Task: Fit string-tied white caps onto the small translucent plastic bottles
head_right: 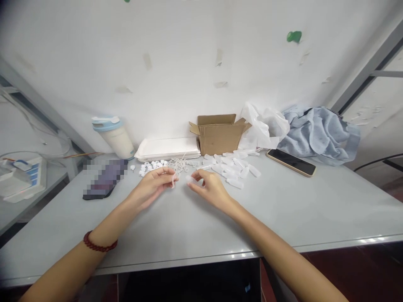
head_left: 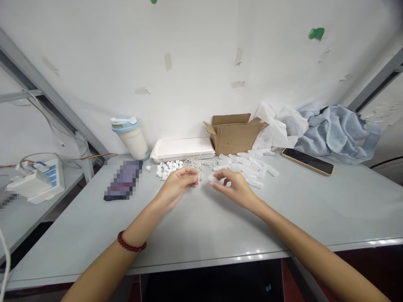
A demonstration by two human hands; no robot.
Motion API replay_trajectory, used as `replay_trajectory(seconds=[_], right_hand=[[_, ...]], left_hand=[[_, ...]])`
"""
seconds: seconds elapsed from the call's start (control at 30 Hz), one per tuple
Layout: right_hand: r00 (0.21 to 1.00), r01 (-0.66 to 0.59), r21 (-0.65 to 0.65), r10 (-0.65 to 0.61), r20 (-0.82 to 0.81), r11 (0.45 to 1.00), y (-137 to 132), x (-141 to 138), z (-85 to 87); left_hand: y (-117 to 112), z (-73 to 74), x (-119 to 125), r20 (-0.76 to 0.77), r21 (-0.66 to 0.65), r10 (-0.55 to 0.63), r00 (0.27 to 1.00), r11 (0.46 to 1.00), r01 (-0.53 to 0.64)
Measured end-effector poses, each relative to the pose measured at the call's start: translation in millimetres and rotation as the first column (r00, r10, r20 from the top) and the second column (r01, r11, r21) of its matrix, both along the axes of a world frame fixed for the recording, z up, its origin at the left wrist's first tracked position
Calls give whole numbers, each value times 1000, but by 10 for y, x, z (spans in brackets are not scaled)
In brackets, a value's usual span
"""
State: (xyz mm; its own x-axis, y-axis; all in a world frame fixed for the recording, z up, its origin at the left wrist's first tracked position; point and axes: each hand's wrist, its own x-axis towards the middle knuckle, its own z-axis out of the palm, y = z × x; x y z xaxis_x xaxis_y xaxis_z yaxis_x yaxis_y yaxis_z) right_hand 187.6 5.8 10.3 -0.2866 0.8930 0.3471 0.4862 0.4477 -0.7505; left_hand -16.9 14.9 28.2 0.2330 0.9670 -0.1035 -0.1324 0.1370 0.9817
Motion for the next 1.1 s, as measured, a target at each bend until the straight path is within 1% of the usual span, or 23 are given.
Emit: replay_trajectory(seconds=[0.1,0.27,0.47,0.6,0.7,0.83,0.97,1.03,1.1], right_hand=[[997,-72,7,73,-41,997,-25,-38,-46],[995,-76,46,79,-61,996,-50,-69,-80],[997,-58,81,62,-40,995,-48,-84,-128],[998,-35,77,38,-45,996,-55,-96,-148],[997,-37,76,41,-58,996,-62,-100,-147],[997,-32,84,38,-73,996,-68,-100,-140],[996,-31,77,37,-86,997,-78,-94,-133],[996,-30,72,36,-83,997,-86,-92,-125],[997,-31,71,36,-74,997,-98,-94,-118]], left_hand=[[-79,-3,69,-14,-2,-55,998,998,55],[-122,-38,86,-53,16,-62,997,998,63],[-146,-19,122,-148,49,-27,989,998,35],[-160,-13,140,-208,106,-5,978,994,28],[-159,-30,136,-235,169,36,971,986,4],[-160,-59,129,-334,309,116,936,951,-8],[-167,-78,132,-439,493,195,877,868,54],[-168,-76,132,-468,531,211,858,843,82],[-166,-64,127,-493,521,193,848,846,110]])
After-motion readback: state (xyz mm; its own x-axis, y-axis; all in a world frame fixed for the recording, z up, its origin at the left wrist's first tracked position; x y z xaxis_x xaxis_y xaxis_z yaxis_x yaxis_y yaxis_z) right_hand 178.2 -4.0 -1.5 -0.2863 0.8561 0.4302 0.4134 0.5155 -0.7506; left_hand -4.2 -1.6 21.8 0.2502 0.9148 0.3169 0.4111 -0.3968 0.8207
